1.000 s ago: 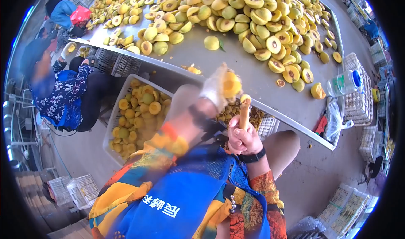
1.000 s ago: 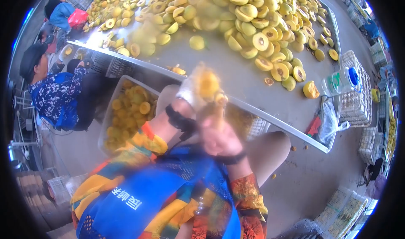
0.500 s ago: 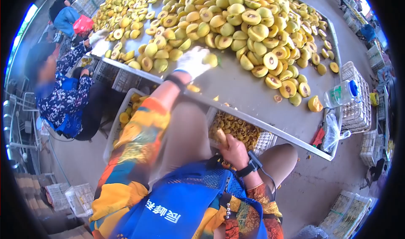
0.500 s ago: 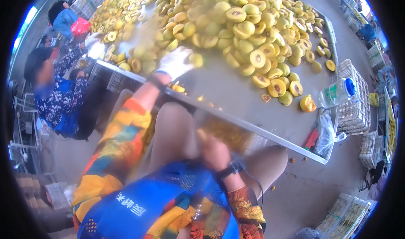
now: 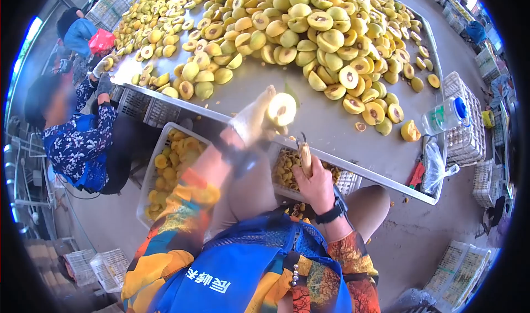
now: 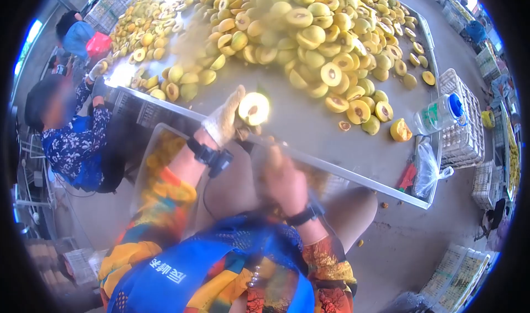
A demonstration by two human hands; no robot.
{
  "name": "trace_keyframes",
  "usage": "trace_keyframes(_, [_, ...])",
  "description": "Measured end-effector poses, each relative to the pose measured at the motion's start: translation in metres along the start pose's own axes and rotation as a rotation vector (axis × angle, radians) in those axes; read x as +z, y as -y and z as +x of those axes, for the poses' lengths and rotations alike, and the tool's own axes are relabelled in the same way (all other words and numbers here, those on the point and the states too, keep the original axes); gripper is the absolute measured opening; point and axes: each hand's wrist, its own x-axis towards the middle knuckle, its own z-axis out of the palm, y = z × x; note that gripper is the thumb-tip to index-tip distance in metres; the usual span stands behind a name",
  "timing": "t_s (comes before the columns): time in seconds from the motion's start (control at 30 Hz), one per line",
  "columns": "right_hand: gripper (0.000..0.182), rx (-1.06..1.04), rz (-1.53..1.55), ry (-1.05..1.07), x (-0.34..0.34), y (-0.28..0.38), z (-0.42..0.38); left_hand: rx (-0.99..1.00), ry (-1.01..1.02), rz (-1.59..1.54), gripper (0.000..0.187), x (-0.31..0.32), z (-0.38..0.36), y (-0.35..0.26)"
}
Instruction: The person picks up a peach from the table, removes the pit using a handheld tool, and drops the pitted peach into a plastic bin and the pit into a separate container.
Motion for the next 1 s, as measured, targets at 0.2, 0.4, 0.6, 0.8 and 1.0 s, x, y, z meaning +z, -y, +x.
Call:
trace_keyframes(0.2, [0.032, -0.017, -0.026, -0.012, 0.01, 0.012, 0.003, 0.149, -0.112, -0.058, 0.058, 0.033, -0.025, 0.035])
trace_keyframes(0.4, [0.035, 0.077, 0.1, -0.185, -0.021, 0.016, 0.0, -0.048, 0.07, 0.138, 0.047, 0.037, -0.028, 0.034])
trace_keyframes(0.6, [0.037, -0.27, 0.201, -0.159, -0.025, -0.009, 0.019, -0.058, 0.223, 0.083, 0.046, 0.045, -0.04, 0.015])
trace_keyframes(0.8, [0.015, 0.422, 1.045, -0.038, 0.004, 0.003, 0.019, 0.422, -0.078, 0.009, 0.045, 0.06, -0.019, 0.069])
trace_keyframes(1.0, [0.016, 0.556, 1.367, 0.134, 0.006, -0.008, 0.017, 0.352, 0.005, -0.126, 0.043, 0.049, -0.022, 0.068])
